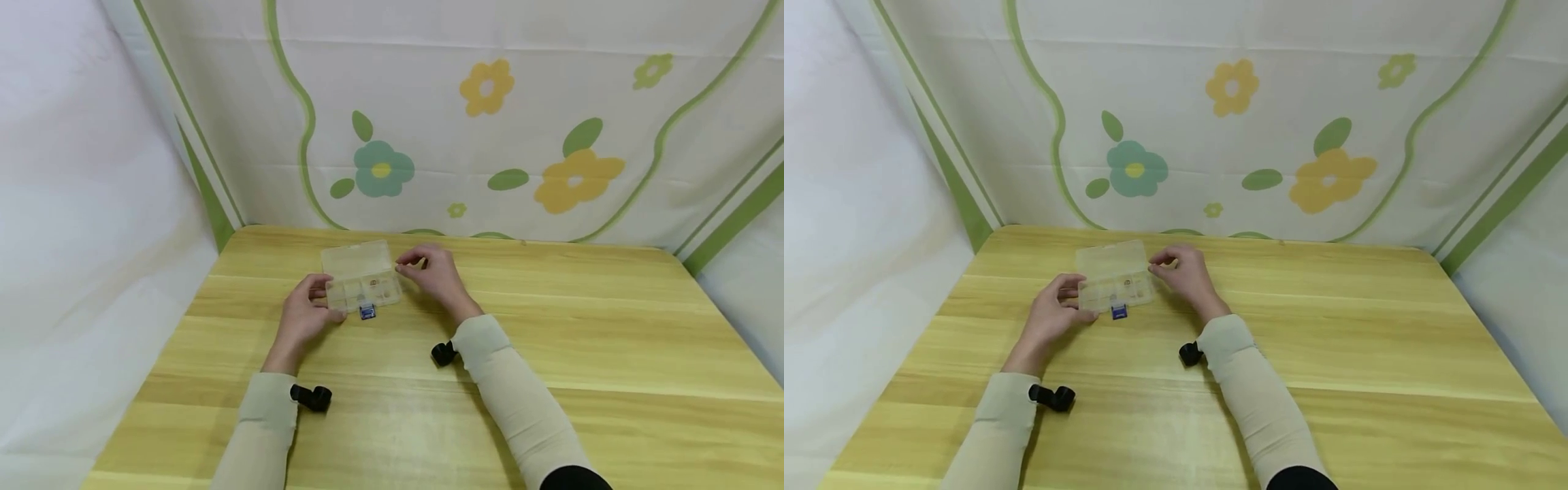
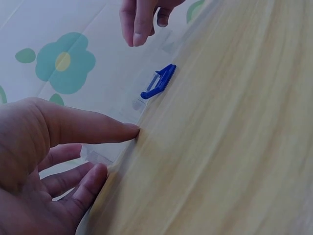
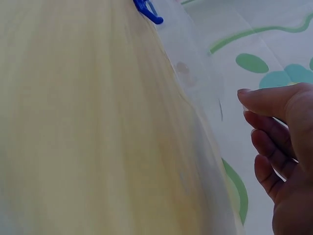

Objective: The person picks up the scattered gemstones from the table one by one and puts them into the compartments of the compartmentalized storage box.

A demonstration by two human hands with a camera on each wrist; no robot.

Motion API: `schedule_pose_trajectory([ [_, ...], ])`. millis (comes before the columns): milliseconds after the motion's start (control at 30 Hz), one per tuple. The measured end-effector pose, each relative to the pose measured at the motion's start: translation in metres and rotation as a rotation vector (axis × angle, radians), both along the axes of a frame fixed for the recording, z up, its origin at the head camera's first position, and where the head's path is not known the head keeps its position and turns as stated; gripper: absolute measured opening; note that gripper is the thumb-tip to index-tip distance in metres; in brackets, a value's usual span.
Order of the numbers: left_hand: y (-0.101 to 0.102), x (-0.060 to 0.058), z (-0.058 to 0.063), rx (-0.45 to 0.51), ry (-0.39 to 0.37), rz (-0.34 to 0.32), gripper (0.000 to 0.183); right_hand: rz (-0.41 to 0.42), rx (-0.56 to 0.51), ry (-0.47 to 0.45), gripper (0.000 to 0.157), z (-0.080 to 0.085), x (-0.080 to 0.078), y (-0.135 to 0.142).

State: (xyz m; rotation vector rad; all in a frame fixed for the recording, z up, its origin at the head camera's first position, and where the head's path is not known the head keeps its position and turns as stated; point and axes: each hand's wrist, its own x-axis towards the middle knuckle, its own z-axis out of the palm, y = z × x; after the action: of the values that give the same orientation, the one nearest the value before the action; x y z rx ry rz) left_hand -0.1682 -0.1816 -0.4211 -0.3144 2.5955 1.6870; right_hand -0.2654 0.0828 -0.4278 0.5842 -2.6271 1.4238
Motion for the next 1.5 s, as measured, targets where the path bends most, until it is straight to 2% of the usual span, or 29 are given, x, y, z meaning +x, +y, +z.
schedule_pose_trajectory([
  [233, 0.000, 0.000, 0.000, 0.003, 0.004, -0.009, 0.077, 0.028, -0.017, -0.009, 0.007, -0.001, 0.002, -0.014],
  [467, 0.000, 0.001, 0.000, 0.007, 0.001, -0.004, 0.076, 0.139, -0.016, -0.006, 0.007, 0.003, 0.008, -0.034],
  [767, 0.002, 0.002, -0.001, 0.012, 0.007, -0.013, 0.075, 0.218, 0.039, 0.006, 0.008, 0.006, 0.011, -0.055],
  [1067, 0.001, 0.001, -0.002, 0.010, 0.008, -0.008, 0.075, 0.243, 0.087, 0.004, 0.008, 0.005, 0.012, -0.066],
  [1500, -0.002, 0.000, 0.000, 0.001, 0.011, -0.010, 0.075, 0.236, 0.109, 0.022, 0.008, 0.006, 0.012, -0.071],
])
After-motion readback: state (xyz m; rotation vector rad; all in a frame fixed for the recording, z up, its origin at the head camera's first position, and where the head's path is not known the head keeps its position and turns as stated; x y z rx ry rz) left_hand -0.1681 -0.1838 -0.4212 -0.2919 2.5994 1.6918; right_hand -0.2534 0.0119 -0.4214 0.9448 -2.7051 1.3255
